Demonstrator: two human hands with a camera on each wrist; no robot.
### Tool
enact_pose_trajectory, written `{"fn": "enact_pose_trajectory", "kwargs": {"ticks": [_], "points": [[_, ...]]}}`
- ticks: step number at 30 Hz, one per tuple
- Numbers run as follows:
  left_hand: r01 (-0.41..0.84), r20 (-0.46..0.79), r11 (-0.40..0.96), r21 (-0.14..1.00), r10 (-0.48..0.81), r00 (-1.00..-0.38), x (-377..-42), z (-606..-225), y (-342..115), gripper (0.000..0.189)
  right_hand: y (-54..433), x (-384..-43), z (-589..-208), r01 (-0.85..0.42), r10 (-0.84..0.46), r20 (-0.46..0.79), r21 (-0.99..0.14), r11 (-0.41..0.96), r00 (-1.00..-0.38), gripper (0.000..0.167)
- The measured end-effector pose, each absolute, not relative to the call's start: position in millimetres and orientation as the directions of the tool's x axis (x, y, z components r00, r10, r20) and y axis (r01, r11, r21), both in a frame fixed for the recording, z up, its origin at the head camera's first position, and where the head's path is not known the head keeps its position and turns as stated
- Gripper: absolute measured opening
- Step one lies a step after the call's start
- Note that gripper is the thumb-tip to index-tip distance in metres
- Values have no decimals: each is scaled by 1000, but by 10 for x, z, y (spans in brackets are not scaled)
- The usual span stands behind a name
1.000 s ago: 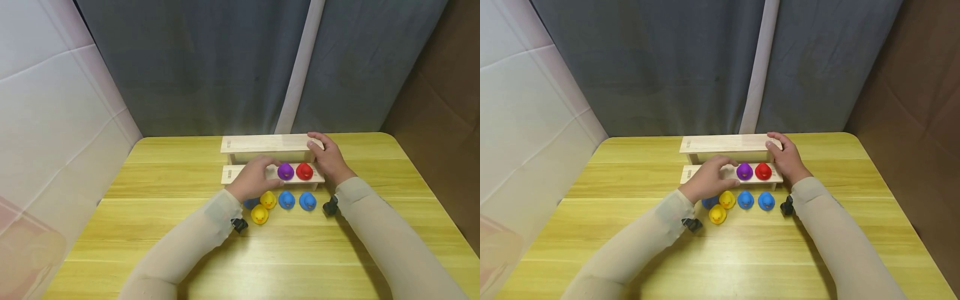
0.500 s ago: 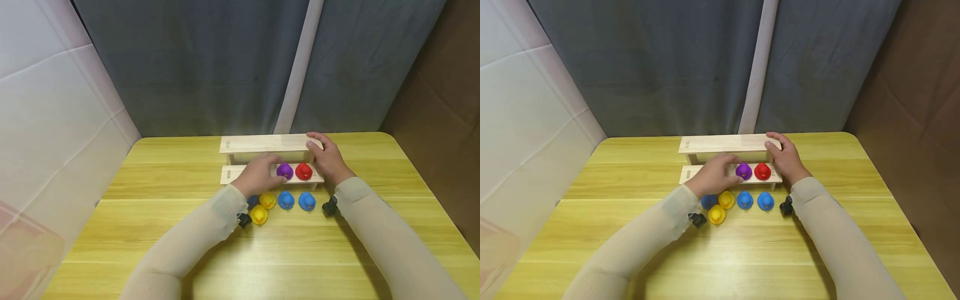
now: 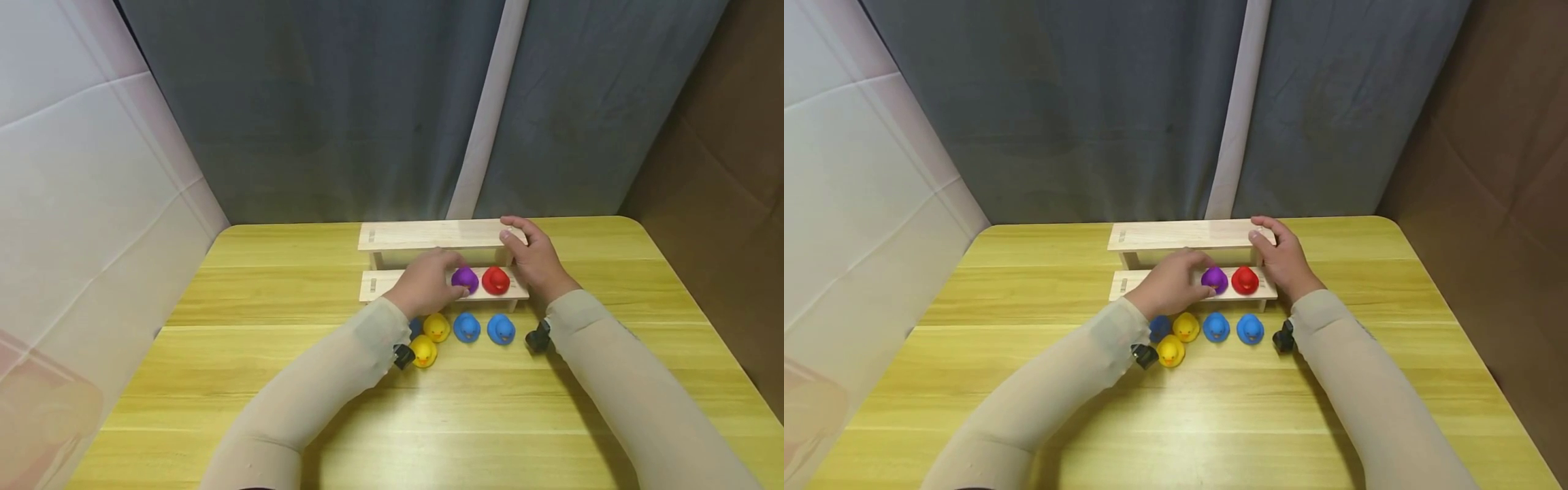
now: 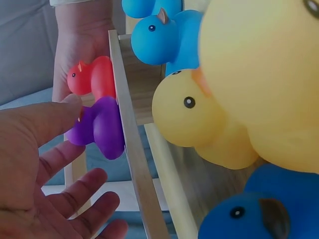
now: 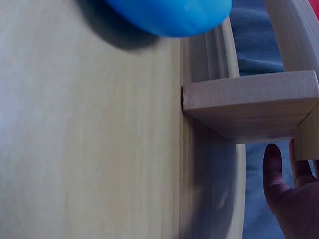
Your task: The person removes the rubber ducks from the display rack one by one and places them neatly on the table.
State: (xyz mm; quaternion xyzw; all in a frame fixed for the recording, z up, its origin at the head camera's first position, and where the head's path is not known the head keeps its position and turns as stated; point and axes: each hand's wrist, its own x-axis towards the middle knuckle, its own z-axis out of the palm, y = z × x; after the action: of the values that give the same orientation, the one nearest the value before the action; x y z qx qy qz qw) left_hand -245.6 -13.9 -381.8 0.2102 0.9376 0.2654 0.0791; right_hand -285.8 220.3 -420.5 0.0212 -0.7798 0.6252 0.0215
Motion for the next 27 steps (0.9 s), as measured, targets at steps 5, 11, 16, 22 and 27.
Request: {"fn": "enact_pose_trajectory", "kwargs": {"ticks": [5,11,16,22,27], "points": [[352,-42,777,522,435,-899,-2473,-3833,-121,45,2228,-2906,-4272,-67,-8,67,-971,232,-998,50],[344,-50,782,519,430,-901,-2483,-3837,-98,42,2214,-2849,-4187,-52,-11,51,-971,235,-999,49],[345,-52,788,510,428,-902,-2475,-3838,-98,40,2160,-2733,-4033,-49,-16,46,-971,234,-999,49],[362,-41,792,491,436,-899,-2438,-3810,-141,40,2145,-2703,-3997,-68,-22,64,-971,228,-998,49],[365,-31,767,527,447,-894,-2368,-3763,-184,34,2145,-2700,-4002,-74,-24,70,-970,231,-997,48]]}}
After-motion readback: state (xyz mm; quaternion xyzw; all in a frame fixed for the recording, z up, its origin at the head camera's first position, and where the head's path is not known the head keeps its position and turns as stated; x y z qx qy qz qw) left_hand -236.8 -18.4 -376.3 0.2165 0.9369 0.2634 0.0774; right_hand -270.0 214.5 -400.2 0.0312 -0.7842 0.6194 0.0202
